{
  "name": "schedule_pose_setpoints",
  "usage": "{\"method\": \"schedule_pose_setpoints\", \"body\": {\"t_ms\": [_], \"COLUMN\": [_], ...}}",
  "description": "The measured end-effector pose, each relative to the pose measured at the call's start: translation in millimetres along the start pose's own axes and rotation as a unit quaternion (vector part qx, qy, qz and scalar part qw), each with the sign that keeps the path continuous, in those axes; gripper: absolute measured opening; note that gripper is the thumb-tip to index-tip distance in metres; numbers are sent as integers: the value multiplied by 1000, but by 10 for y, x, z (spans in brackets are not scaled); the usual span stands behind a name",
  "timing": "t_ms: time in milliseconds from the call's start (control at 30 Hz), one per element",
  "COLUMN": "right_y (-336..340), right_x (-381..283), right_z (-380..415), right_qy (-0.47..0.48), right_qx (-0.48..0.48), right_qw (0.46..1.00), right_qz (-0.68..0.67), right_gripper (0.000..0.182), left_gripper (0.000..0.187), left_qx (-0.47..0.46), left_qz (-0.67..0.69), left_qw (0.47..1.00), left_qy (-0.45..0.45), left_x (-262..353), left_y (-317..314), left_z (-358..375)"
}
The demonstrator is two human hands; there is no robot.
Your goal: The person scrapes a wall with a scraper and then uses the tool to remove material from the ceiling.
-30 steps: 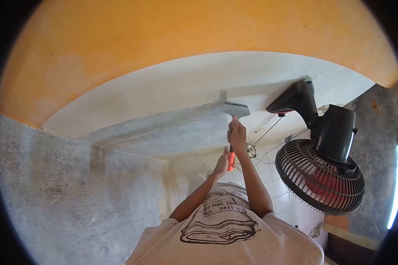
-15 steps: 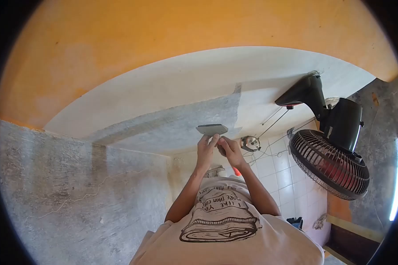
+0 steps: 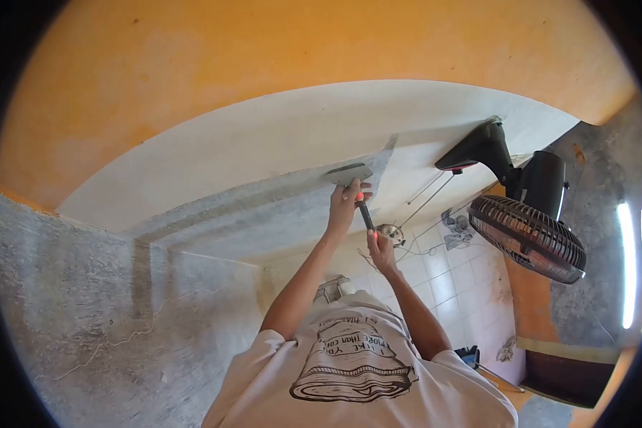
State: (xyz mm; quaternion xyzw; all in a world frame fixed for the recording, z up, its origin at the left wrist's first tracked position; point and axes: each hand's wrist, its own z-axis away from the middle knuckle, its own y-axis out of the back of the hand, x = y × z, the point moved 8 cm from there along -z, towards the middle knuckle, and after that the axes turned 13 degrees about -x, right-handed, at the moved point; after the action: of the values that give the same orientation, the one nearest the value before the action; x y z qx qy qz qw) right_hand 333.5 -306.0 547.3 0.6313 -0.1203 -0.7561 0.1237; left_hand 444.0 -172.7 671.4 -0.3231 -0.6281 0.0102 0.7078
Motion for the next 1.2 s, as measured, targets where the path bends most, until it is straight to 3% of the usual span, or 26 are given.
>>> {"method": "schedule_pose_setpoints", "body": {"t_ms": [67, 233, 333, 400, 467, 567, 633, 667, 733, 833, 967, 1067, 1200], "right_y": [212, 456, 286, 14, -298, -720, -1035, -1128, -1285, -838, -332, -123, 120], "right_x": [-166, -762, -1239, -1533, -1469, -1300, -841, -632, -277, -140, -31, 4, 192], "right_z": [-71, -349, -320, -242, -211, 12, 182, 283, 387, 415, 278, 276, 277], "right_qy": [37, 70, 44, 88, 116, 63, 46, 45, -27, -47, -32, -28, -21], "right_qx": [21, -37, -60, -83, -73, -93, -123, -124, -165, -96, -43, -8, 15], "right_qw": [997, 985, 976, 969, 973, 980, 988, 988, 963, 981, 980, 973, 983], "right_qz": [61, 152, 207, 215, 184, 163, -80, -82, -213, -159, -190, -228, -182], "right_gripper": [58, 56, 53, 50, 44, 45, 51, 51, 56, 58, 64, 66, 67], "left_gripper": [45, 47, 52, 50, 52, 53, 53, 53, 48, 45, 47, 47, 48], "left_qx": [-1, 30, 84, 111, 124, 121, 65, 66, 31, -31, -60, -66, -28], "left_qz": [18, 53, 67, 93, 97, 20, -58, -59, -25, -33, -23, -24, -13], "left_qw": [1000, 994, 985, 980, 982, 988, 993, 993, 999, 998, 997, 997, 999], "left_qy": [-13, -94, -138, -136, -101, -93, -82, -80, -14, -38, -52, -32, 14], "left_x": [50, 406, 573, 539, 376, 368, 242, 181, -36, -42, -32, -215, -541], "left_y": [-12, 87, 259, 375, 532, 659, 712, 711, 606, 264, -341, -642, -742], "left_z": [-20, 75, 320, 463, 592, 732, 733, 765, 765, 562, 149, -78, -234]}}
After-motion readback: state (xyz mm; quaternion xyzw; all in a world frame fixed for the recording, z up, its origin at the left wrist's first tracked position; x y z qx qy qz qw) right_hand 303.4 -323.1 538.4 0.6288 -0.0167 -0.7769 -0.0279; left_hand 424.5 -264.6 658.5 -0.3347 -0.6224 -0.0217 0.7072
